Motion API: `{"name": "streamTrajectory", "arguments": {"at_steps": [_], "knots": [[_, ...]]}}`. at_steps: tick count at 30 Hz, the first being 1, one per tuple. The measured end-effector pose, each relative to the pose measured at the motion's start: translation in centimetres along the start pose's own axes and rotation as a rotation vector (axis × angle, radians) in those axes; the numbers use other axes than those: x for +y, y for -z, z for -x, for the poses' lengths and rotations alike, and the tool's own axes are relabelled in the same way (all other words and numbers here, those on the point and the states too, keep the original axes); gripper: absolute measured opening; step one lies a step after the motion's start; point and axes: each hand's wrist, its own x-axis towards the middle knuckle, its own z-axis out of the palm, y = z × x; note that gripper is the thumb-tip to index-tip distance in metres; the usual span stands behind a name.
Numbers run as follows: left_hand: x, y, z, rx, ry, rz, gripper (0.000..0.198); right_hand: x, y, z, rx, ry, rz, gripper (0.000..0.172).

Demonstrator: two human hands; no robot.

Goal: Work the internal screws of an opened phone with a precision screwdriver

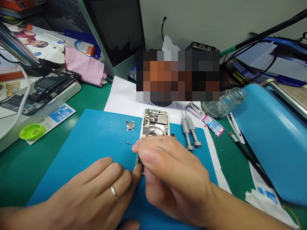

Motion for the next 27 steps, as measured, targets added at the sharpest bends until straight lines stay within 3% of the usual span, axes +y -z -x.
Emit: {"name": "streamTrajectory", "arguments": {"at_steps": [2,4,8,10,12,17,19,22,27], "knots": [[0.0,0.0,0.0,0.010,-0.002,0.010,0.038,0.2,0.1,0.2,-0.082,0.023,-0.023,0.050],[0.0,0.0,0.0,0.015,0.003,0.023,0.038,0.5,0.0,0.7,-0.037,-0.035,-0.009,0.052],[0.0,0.0,0.1,0.005,0.012,0.013,0.038,0.7,-0.3,1.5,-0.030,-0.008,-0.030,0.084],[0.1,0.0,0.1,0.001,0.006,0.008,0.039,0.4,-0.4,1.5,-0.030,-0.003,-0.048,0.091],[0.1,0.1,0.1,-0.003,0.005,0.008,0.039,0.1,-0.5,1.2,-0.015,-0.016,-0.047,0.087],[0.0,0.1,-0.2,0.006,0.018,0.028,0.037,0.0,-0.6,0.4,-0.063,-0.015,0.041,0.049],[-0.1,0.0,-0.2,0.013,0.014,0.031,0.036,0.1,-0.7,0.4,-0.052,0.003,0.038,0.054],[-0.1,0.0,-0.2,0.011,0.017,0.031,0.037,0.0,-0.9,0.8,-0.056,0.021,-0.008,0.074],[0.0,0.0,0.1,0.006,0.032,0.018,0.040,-0.1,-1.2,1.5,0.085,-0.021,-0.013,0.086]]}}
